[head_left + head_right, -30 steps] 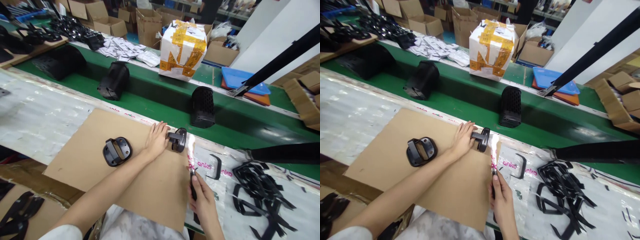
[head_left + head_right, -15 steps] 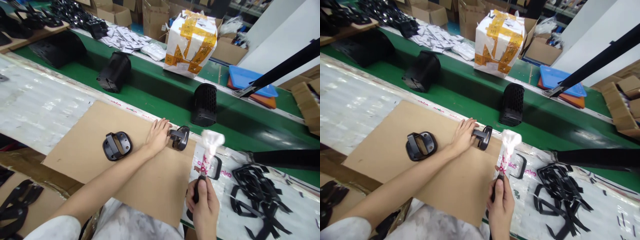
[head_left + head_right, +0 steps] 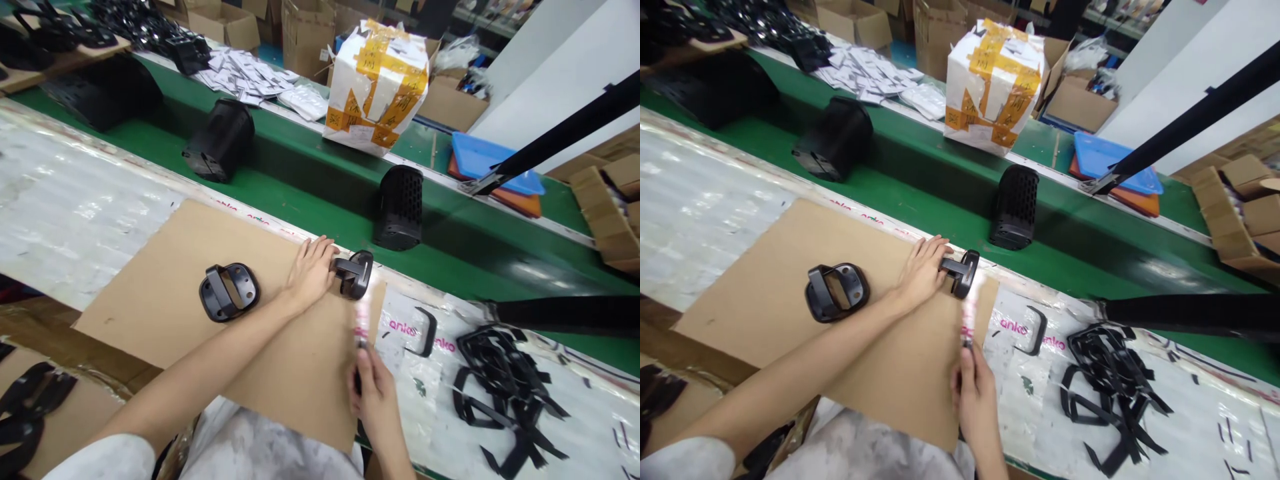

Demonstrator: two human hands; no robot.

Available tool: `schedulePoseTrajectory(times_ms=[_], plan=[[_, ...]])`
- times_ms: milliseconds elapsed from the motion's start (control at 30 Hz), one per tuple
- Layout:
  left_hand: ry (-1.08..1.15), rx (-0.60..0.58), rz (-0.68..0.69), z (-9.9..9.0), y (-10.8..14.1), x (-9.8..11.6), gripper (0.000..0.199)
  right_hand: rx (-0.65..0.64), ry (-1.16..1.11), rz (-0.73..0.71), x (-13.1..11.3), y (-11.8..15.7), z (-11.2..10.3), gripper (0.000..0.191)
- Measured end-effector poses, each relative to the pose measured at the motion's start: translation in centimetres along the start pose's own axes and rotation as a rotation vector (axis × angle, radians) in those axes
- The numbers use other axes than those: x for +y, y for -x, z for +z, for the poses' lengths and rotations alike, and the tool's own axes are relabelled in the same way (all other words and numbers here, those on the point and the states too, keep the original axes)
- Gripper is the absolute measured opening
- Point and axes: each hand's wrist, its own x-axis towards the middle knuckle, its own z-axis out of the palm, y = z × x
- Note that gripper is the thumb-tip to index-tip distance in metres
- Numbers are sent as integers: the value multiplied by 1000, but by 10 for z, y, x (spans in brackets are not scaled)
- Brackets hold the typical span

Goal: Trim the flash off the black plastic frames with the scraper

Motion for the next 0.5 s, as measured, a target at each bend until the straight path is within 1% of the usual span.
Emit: schedulePoseTrajectory(times_ms=[33, 67, 100, 167, 233, 333, 400, 500], plan=[[-2, 1, 7, 1, 0, -1, 41, -70, 21, 67, 1, -3, 0, 60], [-7, 5, 14, 2, 1, -1, 41, -114, 29, 114, 2, -6, -1, 61], [-15, 14, 18, 2, 1, -2, 41, -118, 21, 129, 3, -7, -1, 62], [-30, 40, 22, 4, 3, -2, 38, -65, -8, 70, 4, -8, 0, 60], [-29, 59, 35, 5, 3, -2, 33, -11, -15, -48, 6, -6, 5, 54], [-11, 37, 72, 6, 3, -2, 29, 40, 27, -195, 11, -4, 13, 47], [-2, 26, 84, 8, 1, -3, 27, 38, 34, -227, 14, -7, 16, 44], [9, 24, 105, 13, -7, -2, 27, 31, -2, -248, 14, -17, 10, 43]])
